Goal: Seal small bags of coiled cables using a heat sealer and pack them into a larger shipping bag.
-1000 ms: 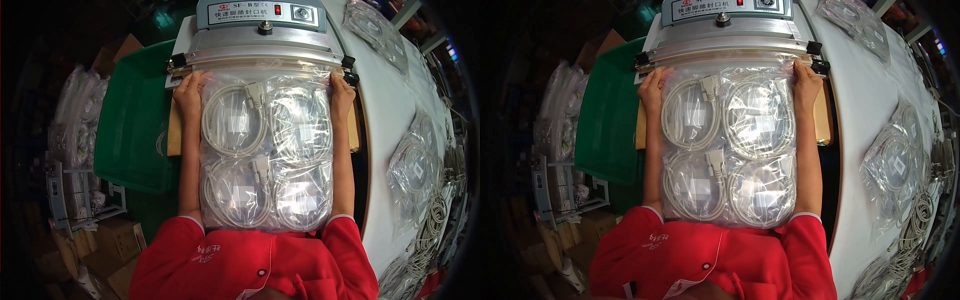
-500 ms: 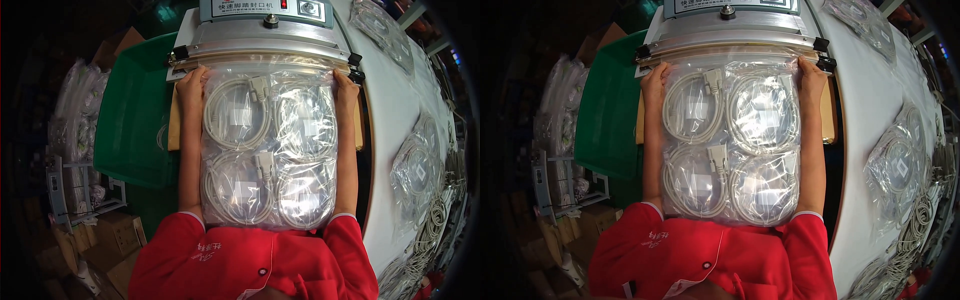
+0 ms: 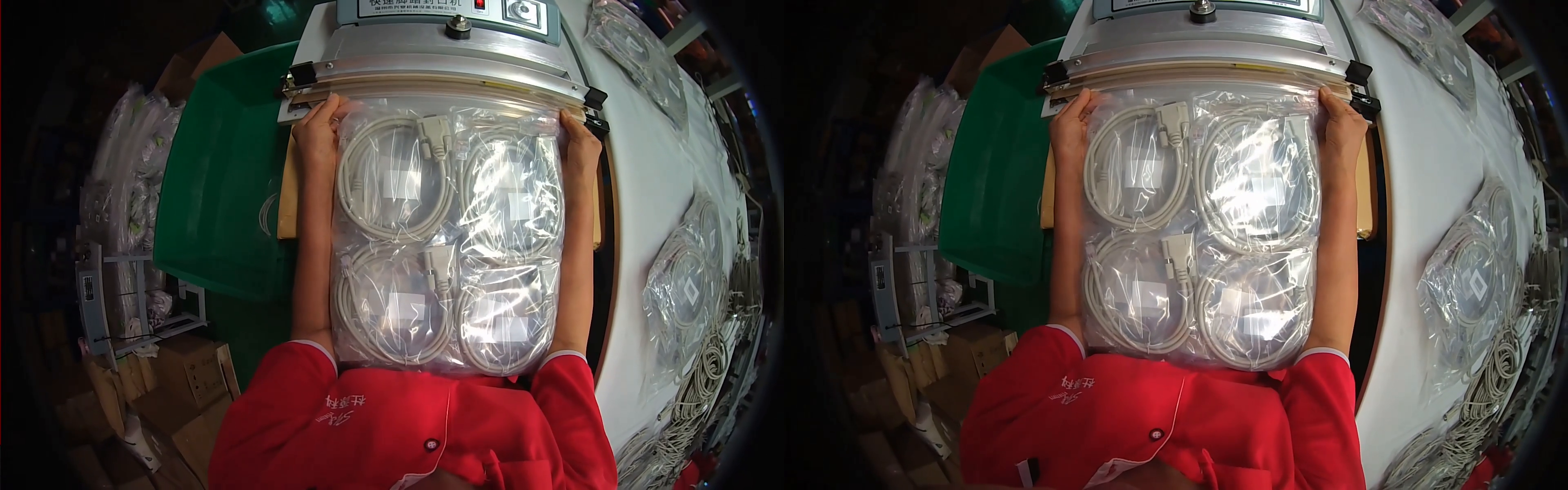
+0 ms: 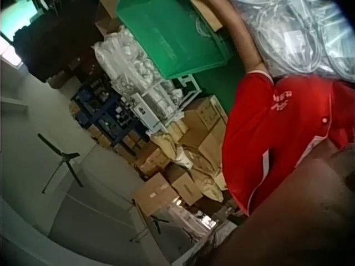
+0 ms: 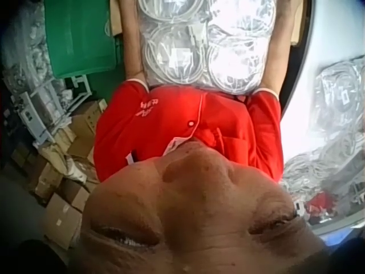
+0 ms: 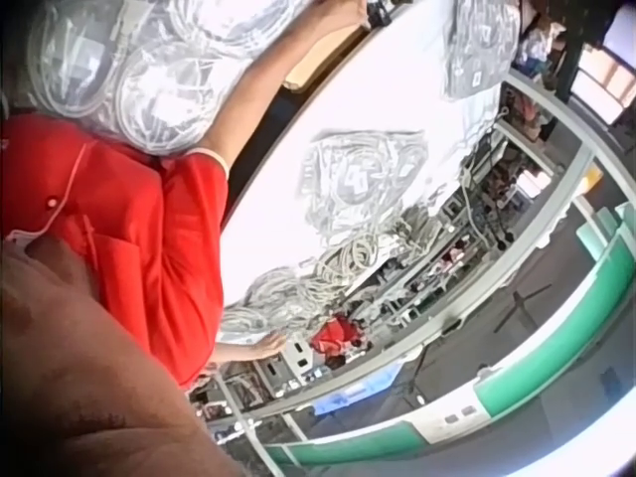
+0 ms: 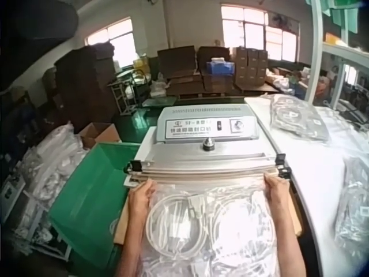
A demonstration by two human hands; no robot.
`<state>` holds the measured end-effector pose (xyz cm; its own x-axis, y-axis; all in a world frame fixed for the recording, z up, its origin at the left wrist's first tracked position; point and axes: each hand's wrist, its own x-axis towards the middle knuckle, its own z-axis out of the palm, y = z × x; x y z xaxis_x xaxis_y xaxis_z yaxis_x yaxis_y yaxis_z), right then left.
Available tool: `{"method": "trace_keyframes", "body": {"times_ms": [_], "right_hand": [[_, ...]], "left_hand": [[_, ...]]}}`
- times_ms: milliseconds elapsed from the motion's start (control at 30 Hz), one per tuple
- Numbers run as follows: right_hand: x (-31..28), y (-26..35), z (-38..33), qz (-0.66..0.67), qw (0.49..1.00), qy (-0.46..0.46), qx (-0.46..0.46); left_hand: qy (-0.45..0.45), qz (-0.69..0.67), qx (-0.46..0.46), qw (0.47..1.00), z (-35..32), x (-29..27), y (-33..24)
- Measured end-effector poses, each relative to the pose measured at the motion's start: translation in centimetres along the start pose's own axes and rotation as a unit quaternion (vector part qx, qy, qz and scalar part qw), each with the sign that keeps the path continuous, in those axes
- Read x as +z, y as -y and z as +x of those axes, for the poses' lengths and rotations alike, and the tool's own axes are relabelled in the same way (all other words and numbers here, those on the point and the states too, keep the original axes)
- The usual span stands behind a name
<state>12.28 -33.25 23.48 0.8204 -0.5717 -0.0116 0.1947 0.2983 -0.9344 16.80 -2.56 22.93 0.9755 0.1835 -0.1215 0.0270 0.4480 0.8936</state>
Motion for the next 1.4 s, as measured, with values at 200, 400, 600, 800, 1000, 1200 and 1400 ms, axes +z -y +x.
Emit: {"method": "trace_keyframes", "body": {"times_ms": [200,400,600,800,1000,1200,1400], "right_hand": [[0.1,-0.2,0.5,0.043,0.998,0.005,0.051],[-0.2,-0.1,0.3,0.012,0.998,0.003,0.055],[-0.3,-0.2,-0.3,0.048,0.999,0.001,0.024],[0.0,0.1,-0.8,0.027,0.999,-0.021,0.015],[-0.6,-1.1,0.4,-0.02,1.0,-0.011,0.009],[-1.1,-0.7,0.5,-0.025,0.999,-0.002,0.022],[-0.7,-0.7,0.2,-0.047,0.999,0.014,-0.008]], "left_hand": [[-0.007,0.009,0.001,1.0,0.8,-0.5,0.1],[-0.029,0.013,0.007,0.999,0.5,0.1,0.3],[-0.018,0.028,0.016,0.999,0.5,-0.2,0.4],[-0.012,0.016,0.0,1.0,0.7,-0.1,0.4],[-0.046,-0.016,-0.008,0.999,0.1,0.3,-0.2],[-0.065,-0.023,0.002,0.998,0.5,0.2,0.5],[-0.044,-0.057,-0.007,0.997,-0.2,0.5,-0.3]]}}
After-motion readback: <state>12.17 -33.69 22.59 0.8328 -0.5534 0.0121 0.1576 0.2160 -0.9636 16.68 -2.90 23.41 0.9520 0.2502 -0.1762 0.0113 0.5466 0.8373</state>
